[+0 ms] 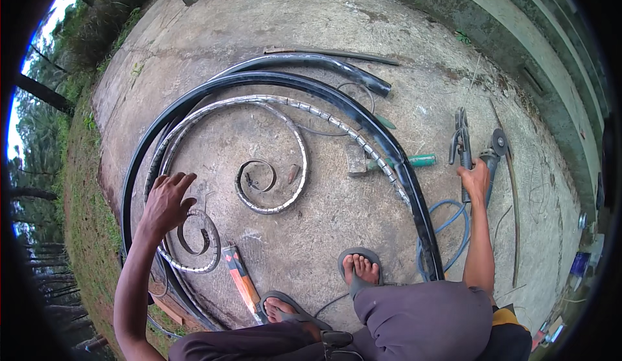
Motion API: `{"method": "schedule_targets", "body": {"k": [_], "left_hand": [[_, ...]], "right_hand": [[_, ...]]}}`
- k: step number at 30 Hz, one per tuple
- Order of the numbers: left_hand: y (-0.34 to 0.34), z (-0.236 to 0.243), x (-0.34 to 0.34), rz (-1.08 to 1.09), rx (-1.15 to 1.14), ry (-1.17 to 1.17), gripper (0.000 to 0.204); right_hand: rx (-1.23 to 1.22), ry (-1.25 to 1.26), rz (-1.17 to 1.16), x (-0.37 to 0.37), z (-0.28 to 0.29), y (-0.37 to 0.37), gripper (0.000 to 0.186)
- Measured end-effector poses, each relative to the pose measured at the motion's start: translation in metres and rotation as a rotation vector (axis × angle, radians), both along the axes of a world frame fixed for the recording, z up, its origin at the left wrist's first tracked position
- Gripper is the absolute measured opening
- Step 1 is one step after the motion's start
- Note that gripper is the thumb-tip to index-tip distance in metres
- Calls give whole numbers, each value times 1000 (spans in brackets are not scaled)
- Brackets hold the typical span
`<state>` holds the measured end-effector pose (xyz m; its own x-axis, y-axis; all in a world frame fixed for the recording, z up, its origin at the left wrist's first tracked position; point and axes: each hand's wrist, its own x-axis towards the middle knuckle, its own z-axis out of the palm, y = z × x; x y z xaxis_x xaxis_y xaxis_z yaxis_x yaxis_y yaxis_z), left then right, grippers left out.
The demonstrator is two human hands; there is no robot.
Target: The person welds curved metal pieces using a welding electrode holder, rearranges curved metal pipes on the ground, inserts a welding rod into the holder, and welds the metal sections together.
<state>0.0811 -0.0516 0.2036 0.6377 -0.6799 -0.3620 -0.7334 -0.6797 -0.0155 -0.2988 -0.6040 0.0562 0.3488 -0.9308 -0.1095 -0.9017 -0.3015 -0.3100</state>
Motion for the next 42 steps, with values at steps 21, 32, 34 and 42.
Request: {"method": "schedule_targets", "body": {"k": [21, 32, 34, 42], "left_hand": [[14, -74, -239, 1196, -1676, 1129, 56], [11, -90, -229, 835, -1501, 989, 57], [10, -95, -221, 748, -1455, 921, 60], [56, -34, -197, 731, -1276, 575, 57]], "right_hand": [[550, -238, 1484, 126, 120, 366, 56], [2344, -209, 447, 98, 57, 370, 34], [2297, -261, 474, 100, 60, 364, 38], [1459, -681, 738, 131, 82, 341, 54]]}}
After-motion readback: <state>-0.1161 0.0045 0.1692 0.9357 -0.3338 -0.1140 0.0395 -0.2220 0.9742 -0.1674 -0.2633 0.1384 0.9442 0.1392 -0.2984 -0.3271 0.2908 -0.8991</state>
